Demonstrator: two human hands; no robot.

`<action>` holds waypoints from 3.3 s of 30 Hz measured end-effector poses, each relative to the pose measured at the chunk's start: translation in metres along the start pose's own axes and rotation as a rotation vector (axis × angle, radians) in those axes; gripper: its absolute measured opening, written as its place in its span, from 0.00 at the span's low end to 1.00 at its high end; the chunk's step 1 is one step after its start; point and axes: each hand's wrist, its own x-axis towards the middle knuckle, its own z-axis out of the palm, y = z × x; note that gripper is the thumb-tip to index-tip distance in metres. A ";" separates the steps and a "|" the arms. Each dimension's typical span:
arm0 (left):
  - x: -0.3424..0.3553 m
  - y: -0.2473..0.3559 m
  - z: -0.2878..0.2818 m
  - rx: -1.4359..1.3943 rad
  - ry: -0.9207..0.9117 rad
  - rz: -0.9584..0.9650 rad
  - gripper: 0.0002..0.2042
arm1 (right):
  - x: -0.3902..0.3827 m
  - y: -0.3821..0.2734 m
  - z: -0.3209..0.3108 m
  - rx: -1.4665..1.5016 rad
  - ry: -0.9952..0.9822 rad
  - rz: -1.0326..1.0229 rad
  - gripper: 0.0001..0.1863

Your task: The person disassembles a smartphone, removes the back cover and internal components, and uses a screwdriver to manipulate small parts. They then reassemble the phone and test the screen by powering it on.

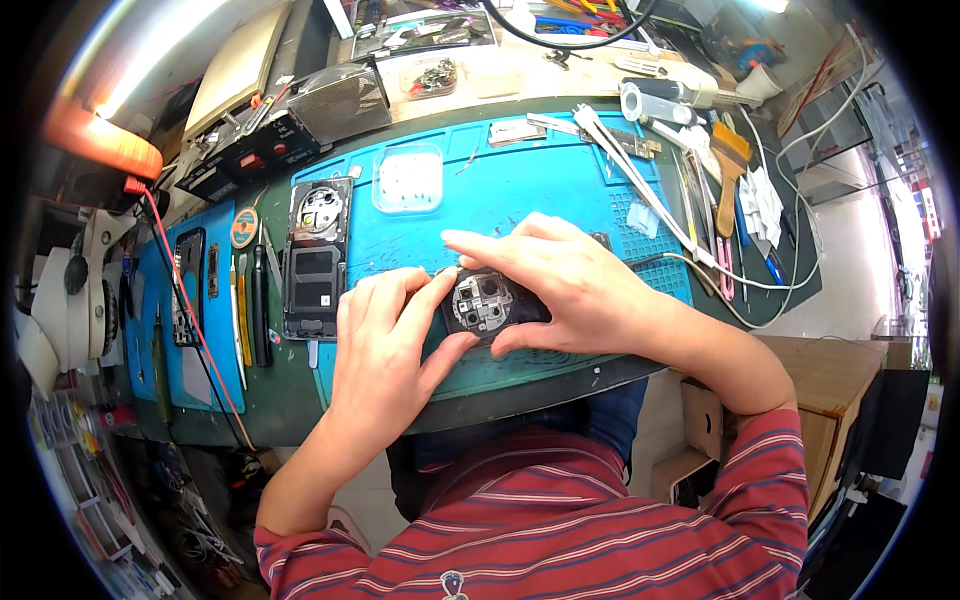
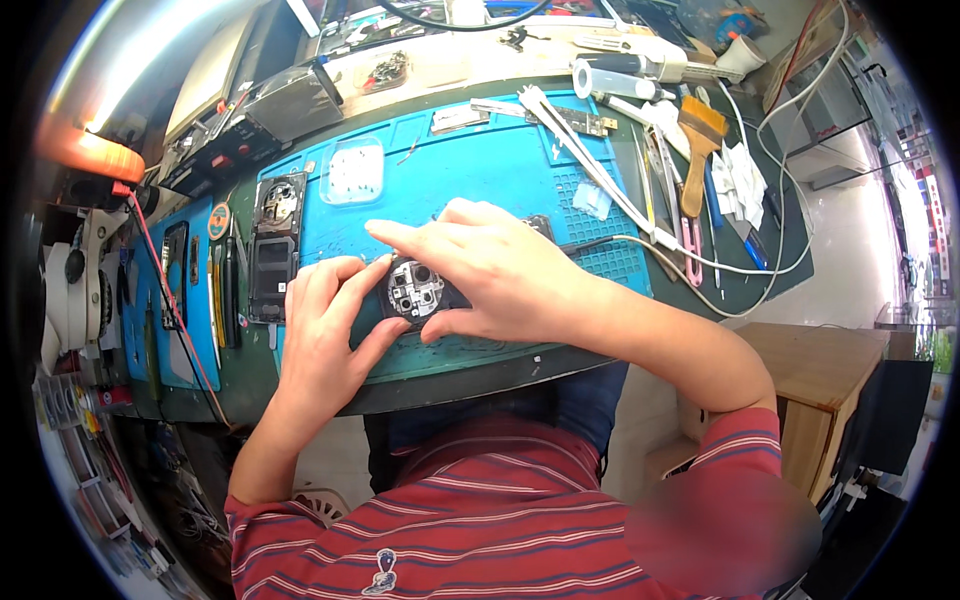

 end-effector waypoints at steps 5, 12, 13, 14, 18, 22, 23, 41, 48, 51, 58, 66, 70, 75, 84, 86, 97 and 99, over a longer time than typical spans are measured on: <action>0.002 -0.001 -0.004 0.076 -0.008 0.037 0.28 | -0.008 -0.004 -0.008 -0.035 0.076 0.004 0.48; 0.004 0.001 -0.005 0.040 -0.020 0.027 0.28 | -0.022 0.001 -0.010 -0.112 0.066 0.012 0.32; 0.005 0.001 -0.005 0.029 -0.027 0.026 0.29 | -0.022 0.001 -0.010 -0.109 0.071 0.015 0.31; 0.006 0.001 -0.005 0.034 -0.042 0.042 0.29 | -0.022 0.001 -0.009 -0.105 0.077 0.016 0.31; 0.008 -0.001 -0.005 0.025 -0.082 0.077 0.31 | -0.021 0.001 -0.009 -0.108 0.075 0.011 0.29; 0.012 -0.002 -0.008 0.011 -0.102 0.082 0.30 | -0.022 0.002 -0.006 -0.122 0.079 0.018 0.28; 0.012 -0.001 -0.008 0.000 -0.099 0.077 0.30 | -0.021 0.002 -0.007 -0.112 0.076 0.020 0.28; 0.017 0.007 -0.002 -0.008 -0.090 0.015 0.30 | -0.024 -0.002 -0.002 -0.072 0.150 0.095 0.31; 0.021 0.009 -0.010 0.116 -0.111 0.092 0.31 | -0.043 -0.021 -0.005 -0.270 0.189 -0.044 0.23; 0.023 0.009 -0.011 0.114 -0.128 0.110 0.31 | -0.046 -0.020 0.001 -0.322 0.174 -0.028 0.22; 0.024 0.005 -0.010 -0.002 -0.145 0.098 0.31 | -0.050 -0.017 0.009 -0.426 0.205 -0.075 0.20; 0.024 0.008 0.008 -0.008 -0.042 0.084 0.31 | -0.053 -0.015 0.015 -0.467 0.267 -0.074 0.19; 0.023 0.013 0.005 0.020 -0.066 0.081 0.31 | -0.054 -0.016 -0.006 -0.359 0.288 -0.053 0.18; 0.025 0.012 0.001 0.003 -0.058 0.120 0.28 | -0.073 0.028 -0.081 -0.731 0.438 0.411 0.05; 0.027 0.006 0.001 0.032 -0.060 0.189 0.28 | -0.090 0.039 -0.097 -0.499 0.325 0.620 0.14; 0.026 0.005 0.001 0.010 -0.066 0.173 0.28 | -0.081 0.014 -0.113 0.070 0.396 0.793 0.16; 0.033 0.006 0.000 0.033 -0.110 0.178 0.30 | -0.033 0.003 -0.054 0.642 0.177 0.473 0.10; 0.032 0.006 0.000 0.042 -0.118 0.173 0.30 | -0.021 0.000 -0.052 0.646 0.082 0.513 0.08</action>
